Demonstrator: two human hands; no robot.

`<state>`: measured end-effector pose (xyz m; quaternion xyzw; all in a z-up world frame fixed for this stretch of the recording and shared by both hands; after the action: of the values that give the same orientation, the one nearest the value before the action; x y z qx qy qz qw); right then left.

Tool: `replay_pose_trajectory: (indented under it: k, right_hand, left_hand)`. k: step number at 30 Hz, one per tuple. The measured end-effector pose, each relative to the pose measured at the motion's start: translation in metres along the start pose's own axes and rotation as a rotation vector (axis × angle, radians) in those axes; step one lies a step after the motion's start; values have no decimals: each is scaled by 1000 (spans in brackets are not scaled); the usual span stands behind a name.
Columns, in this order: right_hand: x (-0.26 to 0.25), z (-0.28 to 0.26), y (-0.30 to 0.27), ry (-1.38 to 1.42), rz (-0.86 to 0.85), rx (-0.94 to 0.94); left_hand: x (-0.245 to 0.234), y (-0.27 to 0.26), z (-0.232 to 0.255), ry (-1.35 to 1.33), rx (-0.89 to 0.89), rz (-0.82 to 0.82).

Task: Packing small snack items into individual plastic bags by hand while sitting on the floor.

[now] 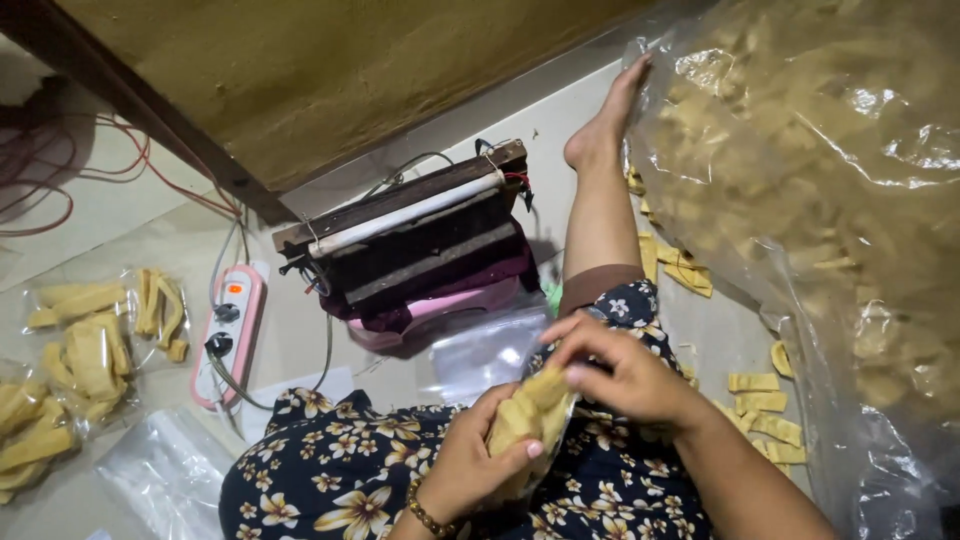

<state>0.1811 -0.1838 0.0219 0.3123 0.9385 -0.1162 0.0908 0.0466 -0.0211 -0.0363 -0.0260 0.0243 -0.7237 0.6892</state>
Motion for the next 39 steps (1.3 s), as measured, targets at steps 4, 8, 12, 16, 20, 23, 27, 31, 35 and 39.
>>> replay_pose_trajectory:
  k: [4, 8, 12, 16, 20, 23, 27, 31, 35, 39]
  right_hand:
    - [15, -22, -5, -260, -108, -110]
    - [34, -33, -8, -625, 97, -107]
    - [36, -45, -9, -588, 179, -156]
    - [41, -55, -8, -590, 166, -231]
    - [43, -59, -9, -504, 137, -240]
    - [38, -37, -14, -160, 149, -197]
    - [36, -31, -9, 462, 111, -11]
    - [41, -15, -21, 542, 188, -30]
    - [44, -23, -25, 470, 189, -54]
    - [44, -35, -32, 414, 208, -126]
  left_hand:
    - [-10, -11, 0, -89, 89, 119]
    - [-14, -18, 5, 30, 96, 183]
    - [-17, -15, 20, 28, 104, 165]
    - [-16, -13, 26, 18, 182, 163]
    - [-14, -16, 34, 18, 287, 182]
    - [-16, -15, 38, -4, 406, 226]
    - [-18, -20, 49, -87, 463, 236]
    - [-20, -25, 64, -103, 552, 235]
    - [-31, -34, 88, 31, 633, 422]
    - [-38, -44, 92, 134, 624, 577]
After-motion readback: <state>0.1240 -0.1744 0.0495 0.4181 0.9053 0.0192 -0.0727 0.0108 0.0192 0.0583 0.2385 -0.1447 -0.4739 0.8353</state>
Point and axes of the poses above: each hand's wrist, its own y-axis towards the middle knuckle, its own x-axis out of the palm, z = x × y, the point moved 4 cm from there along y, towards the middle knuckle, and after that the axes turned 10 degrees about x, right-handed, at the moved point
